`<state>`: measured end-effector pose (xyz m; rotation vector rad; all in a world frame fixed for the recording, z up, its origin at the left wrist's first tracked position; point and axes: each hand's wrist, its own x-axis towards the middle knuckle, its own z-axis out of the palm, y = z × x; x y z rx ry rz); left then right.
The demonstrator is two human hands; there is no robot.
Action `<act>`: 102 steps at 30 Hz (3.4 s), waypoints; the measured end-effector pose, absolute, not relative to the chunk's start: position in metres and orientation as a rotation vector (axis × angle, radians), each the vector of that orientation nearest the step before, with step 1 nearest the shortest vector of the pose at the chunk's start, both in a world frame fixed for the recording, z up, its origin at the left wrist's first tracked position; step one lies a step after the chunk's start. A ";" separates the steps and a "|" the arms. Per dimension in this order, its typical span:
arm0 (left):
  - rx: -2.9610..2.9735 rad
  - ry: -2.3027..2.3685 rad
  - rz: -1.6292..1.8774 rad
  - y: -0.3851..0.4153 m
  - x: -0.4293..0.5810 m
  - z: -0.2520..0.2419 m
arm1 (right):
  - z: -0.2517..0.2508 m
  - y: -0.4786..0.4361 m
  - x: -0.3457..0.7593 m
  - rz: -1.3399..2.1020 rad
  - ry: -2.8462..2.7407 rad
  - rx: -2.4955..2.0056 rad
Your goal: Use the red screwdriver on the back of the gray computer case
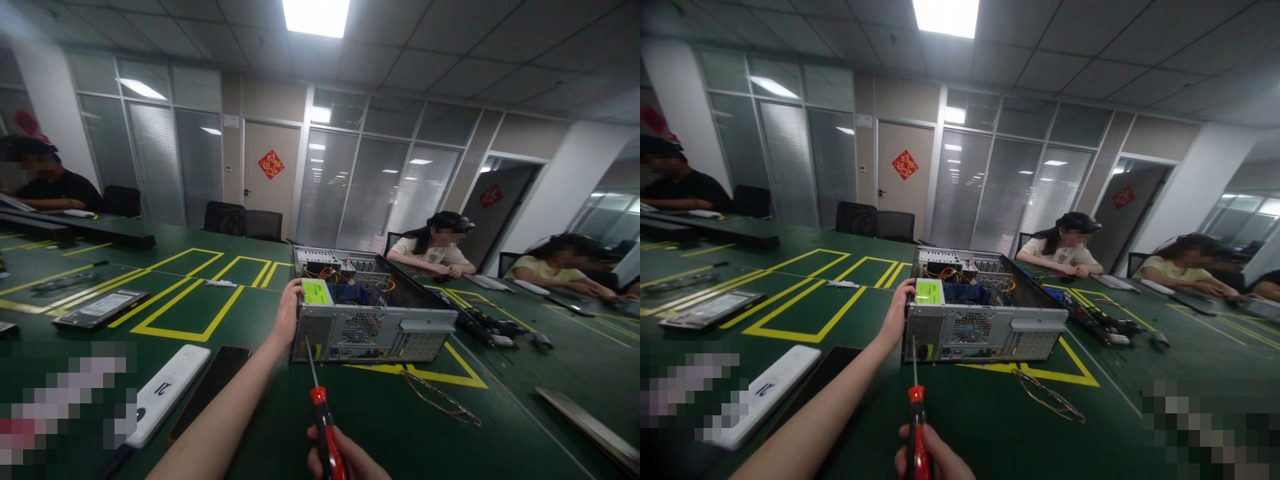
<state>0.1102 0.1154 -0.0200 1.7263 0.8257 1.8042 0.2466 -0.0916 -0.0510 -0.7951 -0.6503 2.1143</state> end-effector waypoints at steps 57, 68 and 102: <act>1.716 0.779 1.834 0.115 0.111 -0.020 | 0.007 -0.082 0.239 2.246 -0.770 -0.672; 1.705 0.811 1.818 0.113 0.111 -0.018 | 0.040 -0.091 0.250 2.275 -0.835 -0.614; 1.708 0.809 1.795 0.112 0.110 -0.018 | 0.017 -0.093 0.241 2.170 -0.714 -0.624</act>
